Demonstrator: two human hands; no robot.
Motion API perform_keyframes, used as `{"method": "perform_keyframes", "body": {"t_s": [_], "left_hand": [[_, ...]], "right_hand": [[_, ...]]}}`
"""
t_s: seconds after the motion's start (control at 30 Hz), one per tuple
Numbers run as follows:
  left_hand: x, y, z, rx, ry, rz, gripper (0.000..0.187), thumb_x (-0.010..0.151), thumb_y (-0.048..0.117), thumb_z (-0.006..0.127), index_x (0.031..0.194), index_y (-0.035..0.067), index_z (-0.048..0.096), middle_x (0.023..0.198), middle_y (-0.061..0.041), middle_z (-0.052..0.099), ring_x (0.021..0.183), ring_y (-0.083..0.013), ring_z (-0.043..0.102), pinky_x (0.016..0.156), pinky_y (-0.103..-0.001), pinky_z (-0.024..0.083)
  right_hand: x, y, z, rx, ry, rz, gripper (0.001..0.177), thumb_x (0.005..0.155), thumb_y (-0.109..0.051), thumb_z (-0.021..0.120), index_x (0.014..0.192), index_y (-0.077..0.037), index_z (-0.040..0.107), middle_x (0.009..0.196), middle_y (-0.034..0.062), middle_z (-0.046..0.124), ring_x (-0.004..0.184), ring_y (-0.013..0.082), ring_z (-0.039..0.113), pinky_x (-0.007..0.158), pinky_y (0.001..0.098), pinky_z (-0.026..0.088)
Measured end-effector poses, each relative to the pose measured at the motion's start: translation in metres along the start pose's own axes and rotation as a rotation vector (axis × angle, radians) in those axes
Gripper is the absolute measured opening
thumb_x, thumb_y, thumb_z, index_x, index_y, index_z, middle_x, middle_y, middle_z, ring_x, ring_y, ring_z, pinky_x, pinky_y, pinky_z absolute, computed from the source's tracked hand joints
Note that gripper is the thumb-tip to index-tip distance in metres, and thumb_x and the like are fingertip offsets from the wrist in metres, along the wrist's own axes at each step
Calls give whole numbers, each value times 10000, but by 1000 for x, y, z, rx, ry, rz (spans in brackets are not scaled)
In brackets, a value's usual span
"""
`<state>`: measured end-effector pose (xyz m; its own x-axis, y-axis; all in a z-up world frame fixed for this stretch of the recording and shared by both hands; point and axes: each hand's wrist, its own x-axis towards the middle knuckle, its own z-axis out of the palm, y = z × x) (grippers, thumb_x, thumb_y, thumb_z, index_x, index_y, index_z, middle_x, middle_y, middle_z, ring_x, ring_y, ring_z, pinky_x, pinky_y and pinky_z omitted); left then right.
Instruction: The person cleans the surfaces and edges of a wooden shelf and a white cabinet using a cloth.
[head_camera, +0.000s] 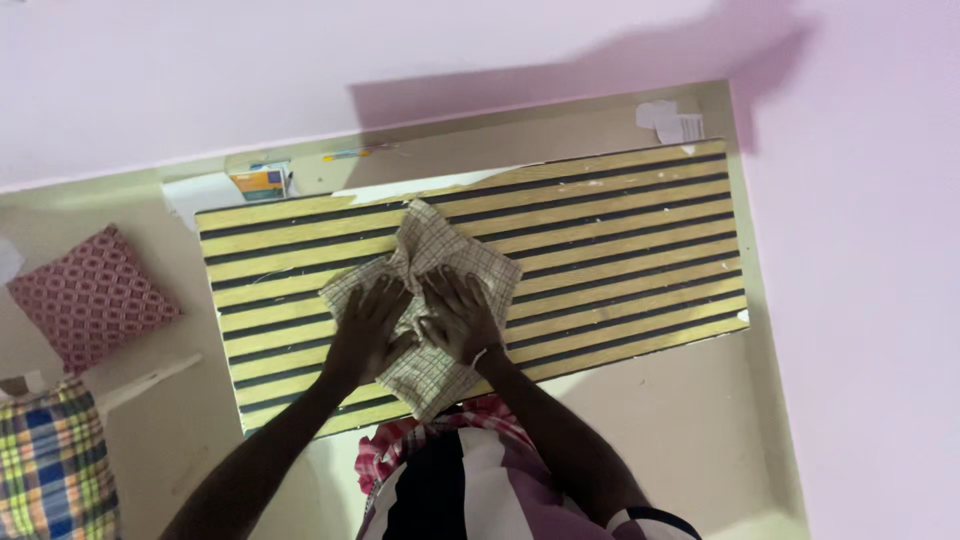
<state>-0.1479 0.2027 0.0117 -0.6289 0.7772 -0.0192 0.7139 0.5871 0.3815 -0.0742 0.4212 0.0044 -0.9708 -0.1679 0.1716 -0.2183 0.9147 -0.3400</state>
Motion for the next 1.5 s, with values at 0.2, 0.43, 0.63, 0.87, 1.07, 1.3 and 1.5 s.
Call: {"method": "perform_keyframes", "body": {"t_s": [0.2,0.43,0.63,0.87,1.07,1.3,1.5], "left_hand": [[146,71,28,-59,25,214,755,945,486,641,1550,93,420,1652,-131,336,1533,-350,270,1218,-612,224],[280,158,69,75,-1,283,674,1014,441,580,1584,135,393,1684,-102,301,1559,-327,251,1237,-592,224],[387,215,94,153,-50,254,644,1036,370,524,1610,150,333,1687,-101,272,1564,-325,222,1243,-585,194],[476,262,128,188,-14,219,626,1087,316,477,1652,142,272,1708,-112,246,1584,-324,209,1274,-568,188],[496,268,141,317,-72,207,624,1124,339,384,1680,112,214,1735,-119,172,1596,-317,166,1273,-575,176],[473,288,155,235,-4,220,650,1139,403,375,1663,64,191,1721,-195,146,1587,-413,71,1270,-626,137],[396,348,171,120,-70,414,639,1099,375,402,1648,92,238,1721,-145,184,1589,-391,148,1262,-623,152]], "right_hand": [[-50,111,-39,-76,9,401,637,1069,-425,443,1618,-112,361,1685,129,316,1570,334,252,1274,556,146],[-60,232,-81,-109,97,603,616,1073,-415,435,1611,-122,373,1675,122,349,1578,326,258,1275,568,162],[-50,347,-126,-107,140,628,629,1067,-434,446,1622,-152,354,1667,113,357,1574,329,254,1263,579,160],[-46,449,-158,-95,141,652,643,1079,-423,434,1658,-175,302,1698,125,311,1577,335,226,1279,574,140],[-45,476,-150,-69,177,676,638,1087,-439,423,1664,-205,283,1712,111,263,1591,326,197,1285,558,130],[-92,453,-153,-122,152,769,622,1088,-455,417,1649,-212,303,1737,84,243,1600,306,196,1281,549,151],[-183,397,-162,-76,210,917,645,1065,-408,479,1661,-218,322,1725,104,281,1590,324,225,1261,546,179]]}}
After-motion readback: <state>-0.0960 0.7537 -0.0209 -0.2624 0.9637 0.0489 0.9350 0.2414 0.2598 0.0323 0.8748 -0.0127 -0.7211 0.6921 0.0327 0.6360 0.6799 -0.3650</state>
